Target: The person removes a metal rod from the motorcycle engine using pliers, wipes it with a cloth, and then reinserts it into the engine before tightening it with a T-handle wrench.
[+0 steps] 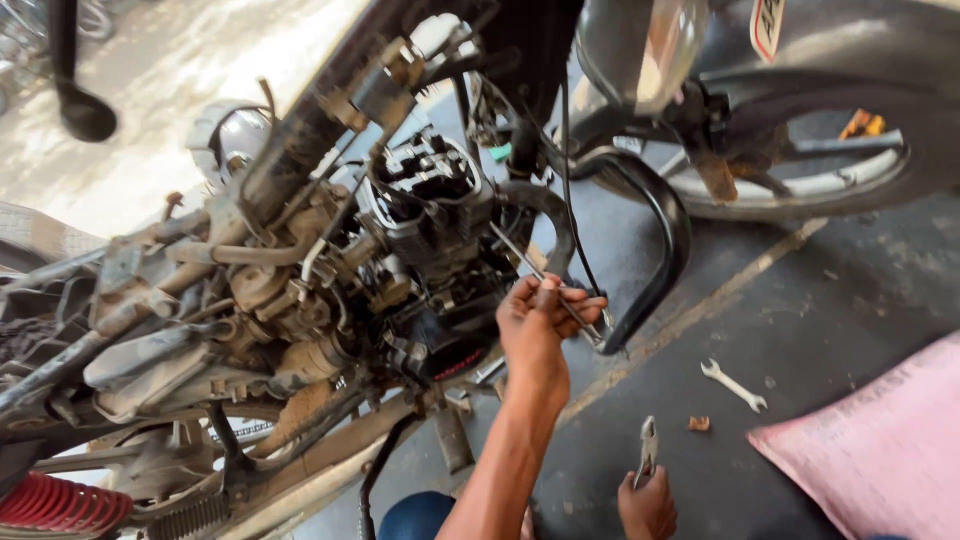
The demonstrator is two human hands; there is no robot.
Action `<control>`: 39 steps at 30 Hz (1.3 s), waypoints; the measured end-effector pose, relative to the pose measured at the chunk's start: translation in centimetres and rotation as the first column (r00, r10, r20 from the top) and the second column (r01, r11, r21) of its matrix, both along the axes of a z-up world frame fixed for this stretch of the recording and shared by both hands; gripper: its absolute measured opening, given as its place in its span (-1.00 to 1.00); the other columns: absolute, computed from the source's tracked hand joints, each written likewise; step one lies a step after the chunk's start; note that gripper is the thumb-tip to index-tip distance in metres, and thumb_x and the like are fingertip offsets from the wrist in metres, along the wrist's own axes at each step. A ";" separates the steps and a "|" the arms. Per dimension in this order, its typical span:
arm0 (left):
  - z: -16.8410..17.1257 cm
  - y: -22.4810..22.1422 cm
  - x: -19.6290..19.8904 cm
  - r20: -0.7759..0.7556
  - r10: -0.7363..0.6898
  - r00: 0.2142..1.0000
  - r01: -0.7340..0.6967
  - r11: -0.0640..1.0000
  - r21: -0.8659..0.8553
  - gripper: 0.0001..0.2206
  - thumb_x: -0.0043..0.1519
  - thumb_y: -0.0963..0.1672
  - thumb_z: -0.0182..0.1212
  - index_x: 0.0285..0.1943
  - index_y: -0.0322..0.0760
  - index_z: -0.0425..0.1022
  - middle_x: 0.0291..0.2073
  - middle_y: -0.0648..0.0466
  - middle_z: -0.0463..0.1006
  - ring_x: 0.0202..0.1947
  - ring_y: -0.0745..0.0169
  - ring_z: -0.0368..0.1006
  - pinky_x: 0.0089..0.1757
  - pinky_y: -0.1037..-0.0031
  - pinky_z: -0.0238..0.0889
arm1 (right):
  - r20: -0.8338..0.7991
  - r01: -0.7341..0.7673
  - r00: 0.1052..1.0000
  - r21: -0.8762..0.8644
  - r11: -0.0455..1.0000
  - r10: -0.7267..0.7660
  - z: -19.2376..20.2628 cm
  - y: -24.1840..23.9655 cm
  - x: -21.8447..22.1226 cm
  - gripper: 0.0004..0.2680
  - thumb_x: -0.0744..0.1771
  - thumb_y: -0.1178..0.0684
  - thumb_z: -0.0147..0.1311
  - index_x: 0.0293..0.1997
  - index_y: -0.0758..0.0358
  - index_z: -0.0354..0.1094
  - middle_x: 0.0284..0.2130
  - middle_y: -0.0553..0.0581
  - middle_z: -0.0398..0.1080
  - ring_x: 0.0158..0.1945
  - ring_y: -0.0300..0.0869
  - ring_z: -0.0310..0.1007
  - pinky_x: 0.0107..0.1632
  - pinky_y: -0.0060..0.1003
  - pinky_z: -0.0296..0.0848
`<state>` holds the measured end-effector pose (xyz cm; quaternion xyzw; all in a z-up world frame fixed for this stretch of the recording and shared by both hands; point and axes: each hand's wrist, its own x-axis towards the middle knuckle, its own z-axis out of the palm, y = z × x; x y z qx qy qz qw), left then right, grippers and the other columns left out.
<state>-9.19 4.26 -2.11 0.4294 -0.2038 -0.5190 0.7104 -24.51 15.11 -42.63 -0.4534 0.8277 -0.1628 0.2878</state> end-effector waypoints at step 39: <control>29.8 11.5 -18.2 0.608 -0.677 0.414 0.253 0.727 0.638 -0.61 0.38 -0.15 0.05 0.39 -0.40 0.27 0.29 -0.16 0.40 0.32 -0.02 0.34 0.18 0.24 0.30 | 0.842 0.272 0.055 0.505 0.819 -0.537 36.5 17.3 -20.9 -0.75 0.28 -0.09 0.08 -0.06 0.21 0.39 -0.04 0.19 0.51 0.05 -0.10 0.53 -0.03 -0.29 0.50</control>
